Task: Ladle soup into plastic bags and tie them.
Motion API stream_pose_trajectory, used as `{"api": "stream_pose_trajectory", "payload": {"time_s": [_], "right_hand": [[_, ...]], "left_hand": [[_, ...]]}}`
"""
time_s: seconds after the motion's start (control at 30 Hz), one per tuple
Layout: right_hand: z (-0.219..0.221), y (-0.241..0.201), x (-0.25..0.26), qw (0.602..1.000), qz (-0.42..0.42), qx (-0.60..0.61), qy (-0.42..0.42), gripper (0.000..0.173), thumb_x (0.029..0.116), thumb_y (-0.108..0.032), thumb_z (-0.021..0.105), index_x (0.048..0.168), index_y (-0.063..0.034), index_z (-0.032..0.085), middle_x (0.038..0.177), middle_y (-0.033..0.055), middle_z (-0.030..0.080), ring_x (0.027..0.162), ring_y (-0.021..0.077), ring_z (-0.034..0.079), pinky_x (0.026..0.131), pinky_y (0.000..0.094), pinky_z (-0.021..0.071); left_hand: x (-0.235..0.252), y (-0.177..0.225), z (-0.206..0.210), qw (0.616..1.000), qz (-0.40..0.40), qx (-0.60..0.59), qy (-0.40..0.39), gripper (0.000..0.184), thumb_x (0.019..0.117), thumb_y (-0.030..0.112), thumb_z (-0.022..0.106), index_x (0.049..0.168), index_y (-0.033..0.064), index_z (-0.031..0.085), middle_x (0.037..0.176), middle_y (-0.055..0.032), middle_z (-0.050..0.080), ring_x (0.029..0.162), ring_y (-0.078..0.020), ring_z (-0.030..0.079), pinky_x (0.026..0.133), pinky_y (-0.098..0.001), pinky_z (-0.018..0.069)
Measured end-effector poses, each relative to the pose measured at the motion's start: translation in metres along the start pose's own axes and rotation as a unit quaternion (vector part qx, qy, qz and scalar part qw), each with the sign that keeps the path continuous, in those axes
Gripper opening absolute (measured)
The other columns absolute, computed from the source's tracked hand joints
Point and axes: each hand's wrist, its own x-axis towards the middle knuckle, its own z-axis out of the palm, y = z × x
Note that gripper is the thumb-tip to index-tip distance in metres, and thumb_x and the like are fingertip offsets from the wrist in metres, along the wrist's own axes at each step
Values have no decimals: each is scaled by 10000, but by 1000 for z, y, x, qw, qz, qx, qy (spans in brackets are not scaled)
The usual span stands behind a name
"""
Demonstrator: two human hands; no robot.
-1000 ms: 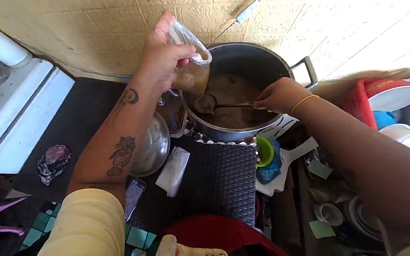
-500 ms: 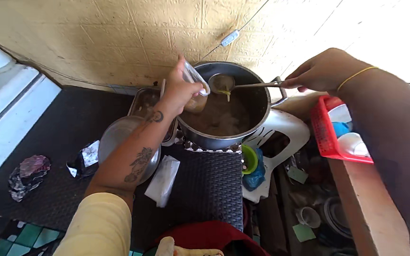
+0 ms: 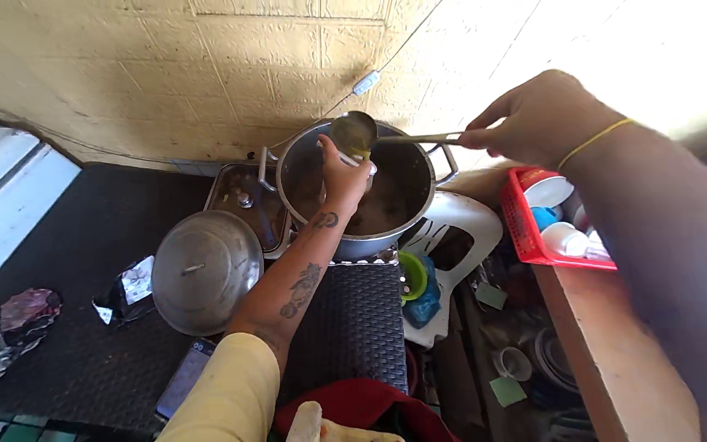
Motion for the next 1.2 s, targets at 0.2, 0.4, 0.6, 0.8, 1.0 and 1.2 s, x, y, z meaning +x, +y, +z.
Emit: {"api": "stream_pose_trajectory", "payload": {"time_s": [0.2, 0.4, 0.6, 0.8, 1.0, 1.2], "right_hand": [[51, -4, -66, 964, -143, -185, 129, 219, 1038, -212, 595, 1121, -61, 731, 900, 235, 693, 825, 486, 690, 598, 645, 508], [69, 21, -58, 911, -210, -202, 291, 278, 1083, -162, 481, 1178, 10, 678, 872, 275, 671, 783, 507, 677, 562, 592, 484], [94, 4, -23, 969, -90, -225, 48, 153, 960, 36, 564, 1054, 42, 685, 1044, 304, 676, 1008, 534, 655, 705, 665, 510], [132, -15, 10, 948, -53, -299, -92, 85, 895, 25, 650, 940, 16, 721, 1049, 241, 702, 1043, 457, 666, 765, 628, 514], [113, -26, 29, 996, -80, 44, -3, 409, 1101, -296, 449, 1145, -1, 729, 1206, 259, 677, 1216, 444, 600, 959, 687, 445], [88, -57, 0, 913, 26, 386, -126, 387, 1047, -405, 586, 1252, -84, 653, 1153, 85, 674, 1004, 189, 622, 805, 402, 497]], "left_hand": [[5, 6, -5, 1000, 15, -15, 12, 1167, 785, -93, 730, 1655, 122, -17, 1684, -199, 150, 1140, -279, 640, 852, -403, 599], [0, 4, -33, 999, 28, -36, -17, 1176, 770, -95, 749, 1660, 135, 16, 1681, -191, 171, 1105, -249, 645, 812, -371, 598], [-1, 9, -56, 994, 47, -55, -76, 1093, 804, -113, 714, 1658, 144, 82, 1687, -149, 161, 953, -173, 638, 708, -314, 572], [-10, 27, -68, 989, 60, -86, -102, 1028, 811, -137, 699, 1644, 120, 153, 1655, -142, 244, 836, -127, 625, 637, -262, 545], [-37, 70, -78, 982, 84, -107, -134, 997, 822, -153, 687, 1637, 93, 169, 1628, -139, 304, 823, -125, 637, 636, -259, 555], [-85, 123, -98, 974, 123, -90, -168, 1003, 825, -146, 688, 1640, 78, 149, 1658, -119, 286, 854, -110, 654, 596, -235, 544]]}}
